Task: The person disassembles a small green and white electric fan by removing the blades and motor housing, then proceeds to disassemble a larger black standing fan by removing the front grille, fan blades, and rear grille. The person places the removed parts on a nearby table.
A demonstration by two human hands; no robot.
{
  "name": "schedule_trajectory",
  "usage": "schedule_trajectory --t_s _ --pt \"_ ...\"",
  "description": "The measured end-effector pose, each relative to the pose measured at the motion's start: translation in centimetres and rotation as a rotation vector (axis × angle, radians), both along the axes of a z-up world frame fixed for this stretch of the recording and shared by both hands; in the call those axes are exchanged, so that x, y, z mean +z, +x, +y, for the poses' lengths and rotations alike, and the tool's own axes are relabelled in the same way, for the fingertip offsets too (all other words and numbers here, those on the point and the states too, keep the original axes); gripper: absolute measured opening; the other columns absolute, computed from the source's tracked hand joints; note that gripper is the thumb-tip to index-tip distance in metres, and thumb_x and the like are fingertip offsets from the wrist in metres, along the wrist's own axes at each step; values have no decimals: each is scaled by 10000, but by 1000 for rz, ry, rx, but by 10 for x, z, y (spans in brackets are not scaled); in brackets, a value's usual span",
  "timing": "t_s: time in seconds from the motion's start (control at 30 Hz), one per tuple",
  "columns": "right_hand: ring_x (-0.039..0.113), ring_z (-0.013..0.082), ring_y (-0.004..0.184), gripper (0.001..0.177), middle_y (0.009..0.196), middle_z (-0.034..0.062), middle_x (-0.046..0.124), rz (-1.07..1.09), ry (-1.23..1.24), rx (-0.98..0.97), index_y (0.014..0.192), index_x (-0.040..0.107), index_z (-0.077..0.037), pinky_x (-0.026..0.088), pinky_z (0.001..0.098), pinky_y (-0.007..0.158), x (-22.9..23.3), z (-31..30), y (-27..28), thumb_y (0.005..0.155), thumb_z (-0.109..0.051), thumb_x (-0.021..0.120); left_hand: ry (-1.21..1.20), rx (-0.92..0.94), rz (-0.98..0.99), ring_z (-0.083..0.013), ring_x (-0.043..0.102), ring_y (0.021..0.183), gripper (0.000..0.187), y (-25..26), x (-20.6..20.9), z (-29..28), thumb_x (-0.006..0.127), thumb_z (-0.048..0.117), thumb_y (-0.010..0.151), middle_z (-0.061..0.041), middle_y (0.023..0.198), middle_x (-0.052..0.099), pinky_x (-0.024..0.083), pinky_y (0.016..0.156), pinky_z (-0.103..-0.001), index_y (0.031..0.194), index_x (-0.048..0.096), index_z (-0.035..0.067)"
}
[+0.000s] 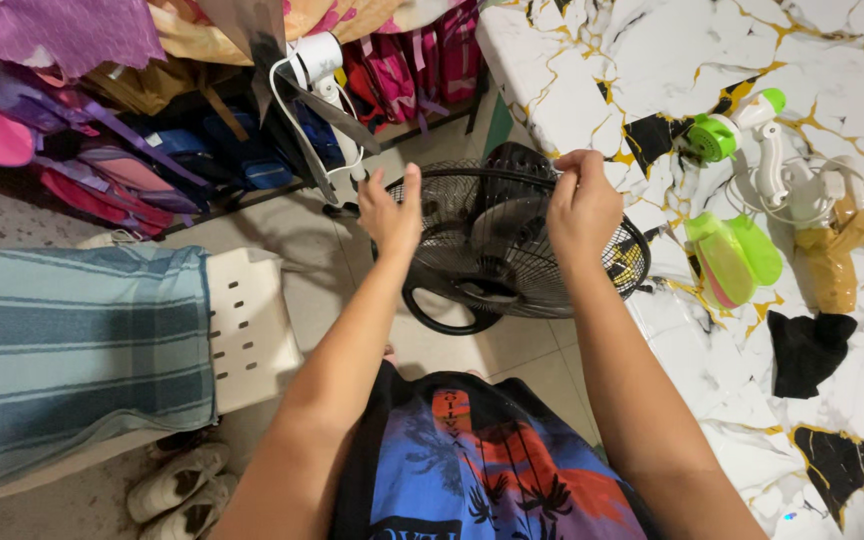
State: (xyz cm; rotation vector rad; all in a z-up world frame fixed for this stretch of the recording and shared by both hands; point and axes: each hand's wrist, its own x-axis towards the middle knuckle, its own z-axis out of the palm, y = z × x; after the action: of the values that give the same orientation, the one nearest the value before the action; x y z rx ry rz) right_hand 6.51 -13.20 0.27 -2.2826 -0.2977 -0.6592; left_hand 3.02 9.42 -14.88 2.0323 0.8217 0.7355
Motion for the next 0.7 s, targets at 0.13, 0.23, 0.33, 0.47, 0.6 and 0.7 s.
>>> schedule_trajectory --t_s 0.13,0.23,0.33,0.47,0.6,0.7 --pt "655 265 597 128 764 106 715 -9 92 17 965 689 -77 489 397 582 3 -1 2 975 -34 569 -63 -32 51 -385 484 1296 647 8 -8 -1 576 643 944 -201 1301 606 331 1117 -537 1198 650 52" --pt "635 257 557 125 747 102 715 39 137 -15 962 688 -65 472 397 555 4 -5 -1 978 -33 568 -25 -27 8 -361 539 1237 580 8 6 -8 612 611 943 -182 1225 624 384 1109 -488 1129 675 66" --pt "656 247 595 108 748 100 716 19 152 -16 960 692 -57 490 379 585 9 -4 0 992 -56 589 30 -35 -16 -353 558 1214 470 5 39 -19 594 525 985 -152 1200 637 394 1091 -492 1138 678 88" --pt "709 278 851 123 944 144 741 -42 154 108 1062 672 -13 535 366 784 7 6 -3 1034 -130 643 418 -347 -305 -358 511 1315 305 -1 102 -51 596 327 1007 -110 1281 628 344 1116 -553 1201 668 103" --pt "634 306 1264 238 1272 173 677 32 351 191 1265 639 -6 448 396 1135 -18 -12 -8 1101 -150 544 537 -686 -219 -307 571 1287 269 8 153 -95 687 228 889 -46 1227 655 343 1148 -588 1133 672 115" --pt "489 361 1392 443 1445 215 544 -43 342 -142 1429 494 39 318 441 1225 -66 -56 -18 1054 -165 612 376 -724 -157 -336 589 1228 314 10 167 -93 685 223 950 -112 1264 630 401 1114 -530 1220 644 69"
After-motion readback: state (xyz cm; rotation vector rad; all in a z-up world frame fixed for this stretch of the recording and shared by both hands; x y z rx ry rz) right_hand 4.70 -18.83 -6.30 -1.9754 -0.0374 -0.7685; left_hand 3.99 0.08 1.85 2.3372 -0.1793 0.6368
